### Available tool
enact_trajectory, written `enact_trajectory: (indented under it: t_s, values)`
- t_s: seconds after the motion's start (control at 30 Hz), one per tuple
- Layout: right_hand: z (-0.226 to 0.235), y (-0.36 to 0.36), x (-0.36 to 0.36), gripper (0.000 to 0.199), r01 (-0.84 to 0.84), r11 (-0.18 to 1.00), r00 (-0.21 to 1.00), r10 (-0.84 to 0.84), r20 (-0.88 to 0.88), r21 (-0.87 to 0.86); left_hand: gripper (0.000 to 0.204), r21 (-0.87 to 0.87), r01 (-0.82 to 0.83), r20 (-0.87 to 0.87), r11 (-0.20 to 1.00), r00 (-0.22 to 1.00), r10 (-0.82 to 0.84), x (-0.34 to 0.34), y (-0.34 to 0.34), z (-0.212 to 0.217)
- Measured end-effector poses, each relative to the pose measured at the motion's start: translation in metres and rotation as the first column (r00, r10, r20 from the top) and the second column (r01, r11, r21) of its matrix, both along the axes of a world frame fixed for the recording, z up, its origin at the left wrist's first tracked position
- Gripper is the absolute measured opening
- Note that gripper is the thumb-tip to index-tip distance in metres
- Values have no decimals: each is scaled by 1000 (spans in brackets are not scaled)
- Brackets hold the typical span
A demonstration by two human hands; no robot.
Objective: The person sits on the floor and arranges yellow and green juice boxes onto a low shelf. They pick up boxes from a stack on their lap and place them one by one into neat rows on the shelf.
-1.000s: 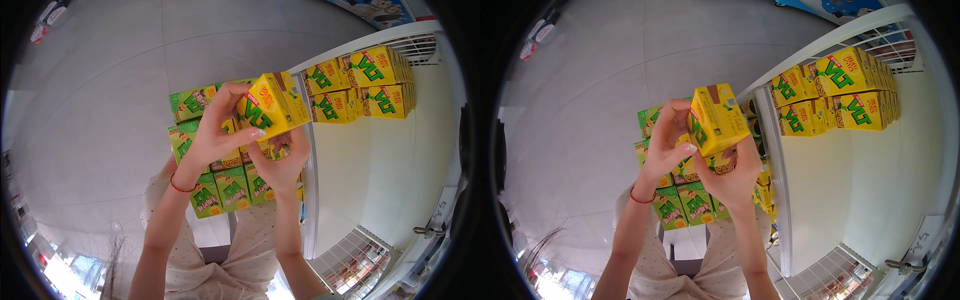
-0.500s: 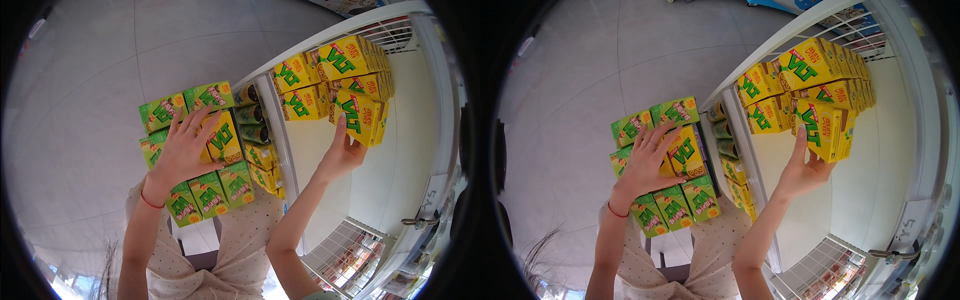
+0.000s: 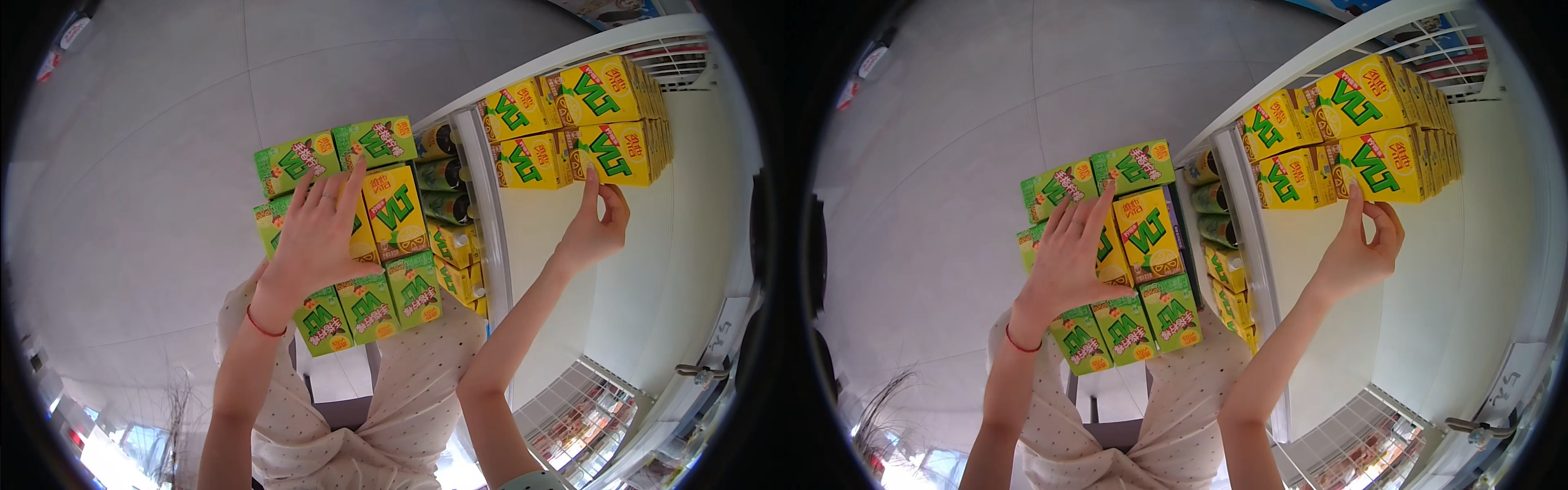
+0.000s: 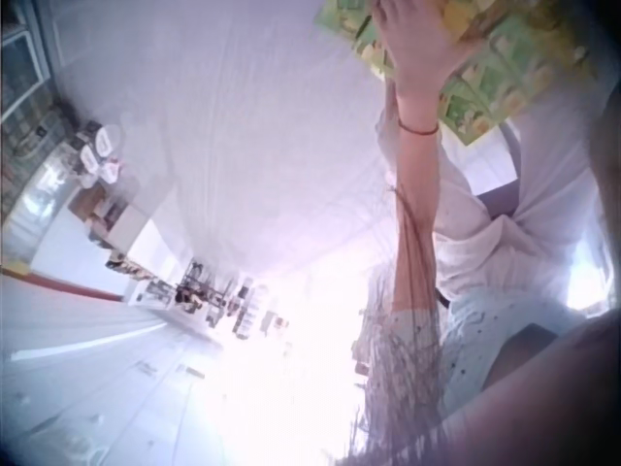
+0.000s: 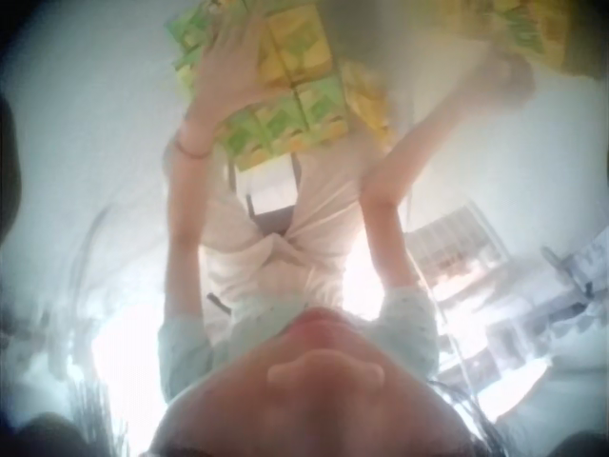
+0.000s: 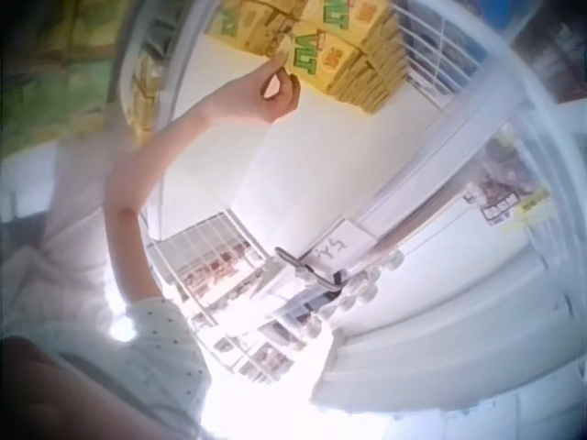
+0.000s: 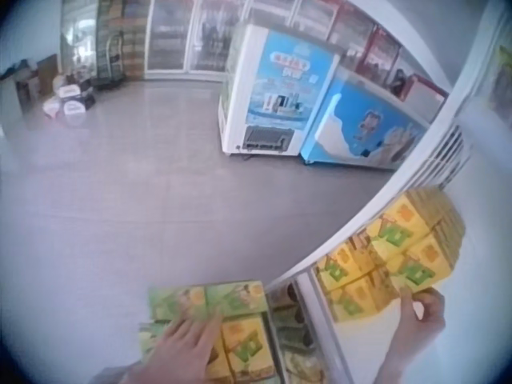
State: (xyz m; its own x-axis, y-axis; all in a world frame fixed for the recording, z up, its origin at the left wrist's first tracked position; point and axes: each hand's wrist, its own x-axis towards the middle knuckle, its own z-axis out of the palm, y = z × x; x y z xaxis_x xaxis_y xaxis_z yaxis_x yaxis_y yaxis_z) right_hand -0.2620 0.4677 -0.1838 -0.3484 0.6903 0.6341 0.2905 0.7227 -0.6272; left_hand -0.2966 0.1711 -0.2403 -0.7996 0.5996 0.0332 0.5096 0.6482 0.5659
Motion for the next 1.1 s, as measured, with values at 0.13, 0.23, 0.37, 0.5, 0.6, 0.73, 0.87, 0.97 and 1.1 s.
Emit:
enact_trajectory:
  t_s: [0.13,0.23,0.37,0.5,0.6,0.73,0.87,0.97,1.1]
  values:
    - [-2,-4,-1,26,23,999,1000,-23,-15,-49,120,42,-7,-53,999,999,10,-1,2,-1]
    - [6,-12,-4,19,68,995,997,-65,50,-67,116,21,-5,-37,1000,999,6,-1,4,0]
    - [0,1,2,19,-52,998,999,51,-16,-42,115,40,-16,-124,999,992,21,-2,4,-1]
    - [7,-4,12,15,-104,994,972,95,-217,-29,116,115,-43,-59,992,997,50,-10,-1,4]
    - [15,-28,19,12,-412,900,864,337,-373,-142,117,162,-32,-43,986,998,40,-12,-4,5]
    - [3,-70,8,6,-671,644,729,663,-169,-367,115,320,-45,30,946,999,38,-19,-12,6]
    - [7,-115,-3,33,-533,436,369,891,264,-725,113,502,-72,119,862,993,13,-20,-10,16]
    - [-5,-131,1,38,-584,462,273,886,375,-667,114,521,64,-121,851,993,-1,-14,0,16]
    - [-4,-114,5,35,-522,348,434,894,109,-779,111,534,96,-236,840,971,39,-10,8,25]
